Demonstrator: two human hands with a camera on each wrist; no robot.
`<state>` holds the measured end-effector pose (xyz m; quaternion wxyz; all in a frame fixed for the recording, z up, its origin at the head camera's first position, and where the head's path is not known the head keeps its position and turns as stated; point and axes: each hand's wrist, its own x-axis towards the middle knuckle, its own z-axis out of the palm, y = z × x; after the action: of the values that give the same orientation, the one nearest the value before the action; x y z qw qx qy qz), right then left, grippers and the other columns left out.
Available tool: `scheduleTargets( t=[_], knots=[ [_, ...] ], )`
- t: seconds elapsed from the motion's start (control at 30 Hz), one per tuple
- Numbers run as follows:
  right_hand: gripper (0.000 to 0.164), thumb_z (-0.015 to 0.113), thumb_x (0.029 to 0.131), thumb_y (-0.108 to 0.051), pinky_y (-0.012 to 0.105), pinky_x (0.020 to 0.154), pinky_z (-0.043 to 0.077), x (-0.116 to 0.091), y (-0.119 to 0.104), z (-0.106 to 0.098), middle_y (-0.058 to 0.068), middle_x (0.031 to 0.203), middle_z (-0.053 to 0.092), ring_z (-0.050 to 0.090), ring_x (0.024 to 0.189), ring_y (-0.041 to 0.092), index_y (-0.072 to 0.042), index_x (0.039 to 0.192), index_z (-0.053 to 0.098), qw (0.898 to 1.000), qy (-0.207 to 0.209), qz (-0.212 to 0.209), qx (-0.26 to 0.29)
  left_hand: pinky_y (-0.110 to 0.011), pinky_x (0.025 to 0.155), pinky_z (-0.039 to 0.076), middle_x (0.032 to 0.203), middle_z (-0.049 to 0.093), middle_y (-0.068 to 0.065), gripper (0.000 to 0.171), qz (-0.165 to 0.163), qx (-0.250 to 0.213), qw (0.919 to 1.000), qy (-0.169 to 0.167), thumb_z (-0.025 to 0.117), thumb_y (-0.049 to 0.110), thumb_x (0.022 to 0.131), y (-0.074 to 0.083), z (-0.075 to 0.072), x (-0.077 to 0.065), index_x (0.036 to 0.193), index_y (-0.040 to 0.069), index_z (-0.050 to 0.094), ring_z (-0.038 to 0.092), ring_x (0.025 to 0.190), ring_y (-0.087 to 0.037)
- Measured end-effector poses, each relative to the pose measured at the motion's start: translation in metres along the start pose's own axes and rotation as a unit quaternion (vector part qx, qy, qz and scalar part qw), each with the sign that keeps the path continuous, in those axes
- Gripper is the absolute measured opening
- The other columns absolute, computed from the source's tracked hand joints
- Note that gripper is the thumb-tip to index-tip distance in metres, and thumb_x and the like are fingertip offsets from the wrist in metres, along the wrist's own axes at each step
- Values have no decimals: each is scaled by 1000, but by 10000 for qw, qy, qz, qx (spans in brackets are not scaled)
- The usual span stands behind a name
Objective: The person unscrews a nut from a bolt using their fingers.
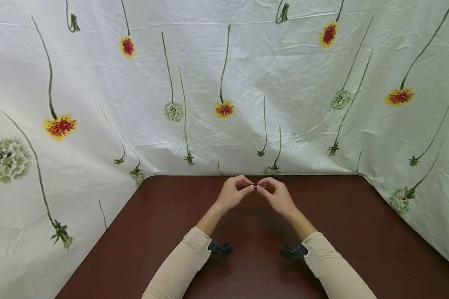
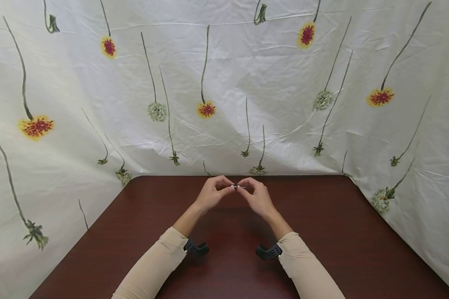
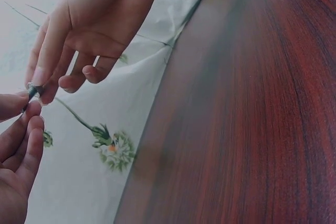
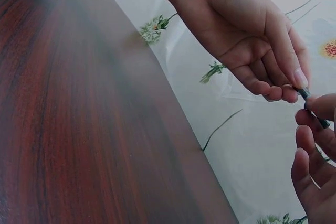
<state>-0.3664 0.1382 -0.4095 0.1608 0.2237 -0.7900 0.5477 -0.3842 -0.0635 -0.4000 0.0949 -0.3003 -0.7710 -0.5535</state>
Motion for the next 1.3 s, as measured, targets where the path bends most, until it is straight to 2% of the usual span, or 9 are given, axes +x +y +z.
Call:
scheduleTargets(
  t=[0.17,0.3,0.4,0.5,0.63,0.87,1.0,1.13,1.3],
  knots=[
    [22,73,98,-7,44,81,53,0,0,-1,17,116,70,66,97,32,0,119,68,9999,-64,-128,56,-41,83,55,101,76,-1,7,-34,12,10000,-13,73,10,98,0,0,0,105,8,75,70,96,-18],
    [26,70,102,-17,38,73,54,-1,-1,-1,17,111,71,65,91,37,1,121,69,9999,-34,83,60,-42,83,56,99,76,-2,8,-48,-6,10000,-35,73,10,98,0,0,0,105,8,75,70,94,-19],
    [21,69,102,-17,34,67,52,-1,-1,-1,15,105,72,63,85,40,-1,115,72,9999,18,155,44,-42,83,55,99,76,-2,8,-55,-12,10000,-28,73,11,98,-1,0,0,105,8,75,70,94,-19],
    [16,72,100,-10,38,72,52,-1,0,-2,14,107,72,65,89,38,-1,113,71,10000,21,14,71,-42,84,55,100,76,-2,7,-75,-17,10000,-29,73,10,98,-1,1,0,105,8,75,70,95,-19],
    [22,73,98,-7,44,80,53,-1,-1,-2,14,113,70,66,98,35,0,117,68,9999,-19,-92,104,-41,84,55,101,76,0,7,-85,-12,10000,-32,73,10,98,-3,1,0,105,9,75,70,96,-18],
    [21,70,101,-17,32,71,52,0,1,-1,13,104,72,65,89,35,0,113,72,9999,63,156,6,-40,82,55,100,77,-6,8,-61,-26,10000,-24,73,10,98,-2,0,1,105,8,75,71,93,-18],
    [20,73,98,-7,39,77,51,1,0,-2,13,108,71,66,94,32,3,115,70,9999,52,37,107,-40,83,55,100,77,-9,8,-31,-47,10000,-38,74,8,97,-2,0,1,105,7,75,71,93,-18],
    [25,71,100,-9,47,82,51,0,-2,-2,18,115,70,65,99,31,4,121,69,9999,-40,102,107,-41,83,55,100,77,-5,7,-17,-52,10000,-30,74,9,97,-3,0,1,104,7,75,71,93,-18],
    [23,64,104,-7,51,81,55,-4,-20,-5,23,111,70,64,89,21,10,118,69,9990,-199,353,168,-42,85,55,103,77,-8,8,-9,1,10000,-36,73,9,98,-4,1,1,105,7,75,71,96,-19]
  ],
)
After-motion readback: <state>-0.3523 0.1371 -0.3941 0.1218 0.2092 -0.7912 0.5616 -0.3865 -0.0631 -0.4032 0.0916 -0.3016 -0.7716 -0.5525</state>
